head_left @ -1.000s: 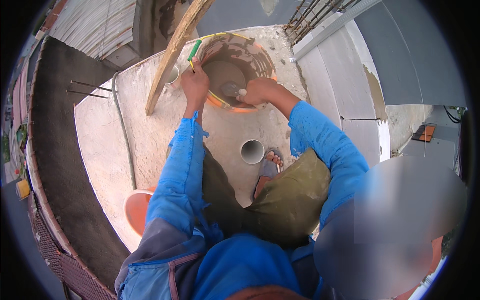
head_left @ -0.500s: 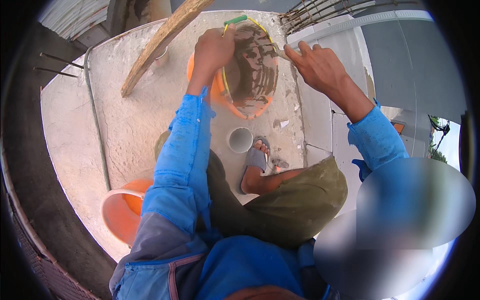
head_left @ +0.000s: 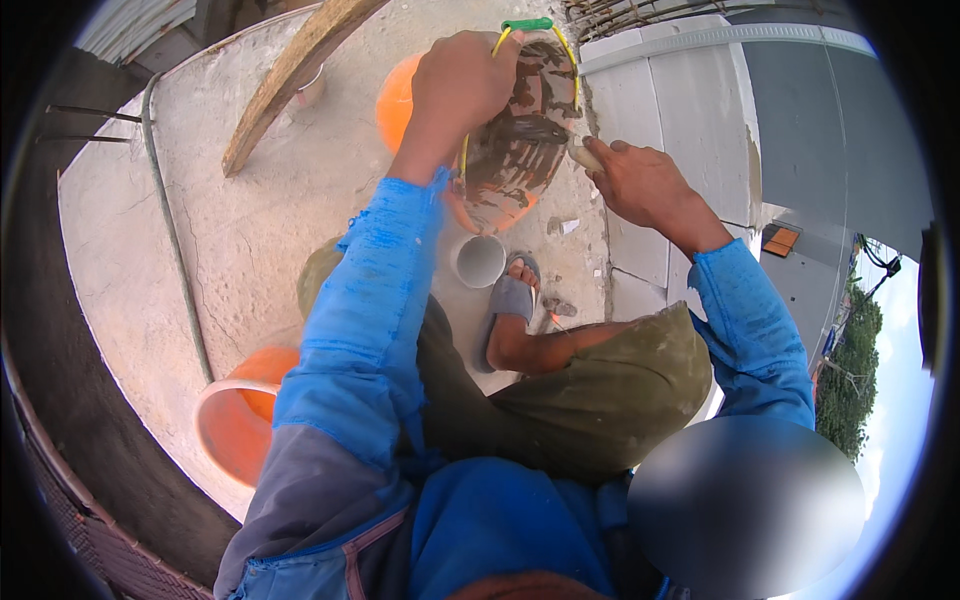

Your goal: The person installs white rectangular tiles along a low wall on a rooftop. They use a hammer to tap tiles into place, apply cement with a trowel from a bucket, and adjust tile alignment. The person also ties a metal rod to rebar using wire.

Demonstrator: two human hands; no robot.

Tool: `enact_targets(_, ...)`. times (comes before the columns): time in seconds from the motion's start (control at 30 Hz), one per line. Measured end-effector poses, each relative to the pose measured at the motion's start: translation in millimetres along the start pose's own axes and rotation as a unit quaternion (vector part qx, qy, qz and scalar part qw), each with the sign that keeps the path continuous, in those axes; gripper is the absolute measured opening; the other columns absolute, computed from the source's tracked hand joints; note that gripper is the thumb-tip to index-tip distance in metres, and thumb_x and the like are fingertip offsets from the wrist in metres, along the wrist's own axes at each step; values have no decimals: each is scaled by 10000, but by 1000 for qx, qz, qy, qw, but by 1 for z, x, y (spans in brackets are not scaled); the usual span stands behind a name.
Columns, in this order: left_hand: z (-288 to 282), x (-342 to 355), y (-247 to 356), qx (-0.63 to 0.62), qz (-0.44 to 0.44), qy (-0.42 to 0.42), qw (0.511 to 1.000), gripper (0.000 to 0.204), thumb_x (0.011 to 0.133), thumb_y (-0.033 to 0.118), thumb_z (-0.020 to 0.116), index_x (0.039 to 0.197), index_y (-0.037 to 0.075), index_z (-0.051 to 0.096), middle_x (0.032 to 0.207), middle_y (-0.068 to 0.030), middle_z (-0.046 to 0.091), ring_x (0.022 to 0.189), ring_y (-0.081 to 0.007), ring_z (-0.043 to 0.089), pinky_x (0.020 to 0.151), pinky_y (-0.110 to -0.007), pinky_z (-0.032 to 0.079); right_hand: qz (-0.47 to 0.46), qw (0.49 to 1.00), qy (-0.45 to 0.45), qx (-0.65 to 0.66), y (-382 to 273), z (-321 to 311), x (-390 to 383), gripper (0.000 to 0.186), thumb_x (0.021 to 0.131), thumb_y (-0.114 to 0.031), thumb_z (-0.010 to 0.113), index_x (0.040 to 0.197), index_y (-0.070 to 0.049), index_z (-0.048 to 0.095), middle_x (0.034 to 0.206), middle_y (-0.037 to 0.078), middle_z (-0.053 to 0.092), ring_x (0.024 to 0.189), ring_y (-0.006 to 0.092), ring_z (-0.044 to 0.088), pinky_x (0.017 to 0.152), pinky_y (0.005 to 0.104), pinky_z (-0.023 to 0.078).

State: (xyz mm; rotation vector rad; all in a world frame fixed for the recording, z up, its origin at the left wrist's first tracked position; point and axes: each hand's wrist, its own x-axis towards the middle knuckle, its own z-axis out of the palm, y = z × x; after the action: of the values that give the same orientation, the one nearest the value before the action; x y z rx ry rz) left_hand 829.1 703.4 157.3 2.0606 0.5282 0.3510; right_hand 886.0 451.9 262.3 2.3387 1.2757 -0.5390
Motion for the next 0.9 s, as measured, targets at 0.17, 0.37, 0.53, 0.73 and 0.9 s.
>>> enact_targets(0.17,13,-6,8,-12,49,5,999,547,1086,516,547,1033,46,822,720,-246,700,736,-445,716,759,-523,569,121,991,-48,21,27,-1,6,450,1085,-307,569,1452,-48,574,980,245,739,884,455,734,828,548,577)
enact_targets(0.37,-4,-6,20,1,9,-22,1000,557,1052,458,624,1081,-78,773,1079,-344,749,1074,-489,712,969,-520,545,173,885,-245,357,-6,52,-12,485,1088,-319,572,1502,-68,547,964,257,743,847,448,724,748,556,569)
enact_targets(0.53,-8,-3,10,-27,-23,4,999,597,1071,542,570,1016,-3,807,786,-265,699,816,-432,708,836,-496,562,7,995,39,91,8,28,-4,503,1049,-249,597,1541,-154,546,983,191,690,808,353,720,677,466,582)
enact_targets(0.73,-16,7,14,-11,-94,-39,995,616,1063,573,579,1073,4,814,804,-245,705,839,-381,712,858,-473,553,-6,972,206,-109,16,24,25,670,980,-122,661,1619,-242,500,991,125,615,726,325,716,641,425,601)
enact_targets(0.9,-9,12,-3,-44,-48,49,997,692,1069,618,571,1037,-37,793,694,-167,665,725,-260,656,786,-439,539,2,995,83,-52,-6,40,21,657,943,-68,664,1571,-232,565,1066,149,651,775,316,738,657,437,605)
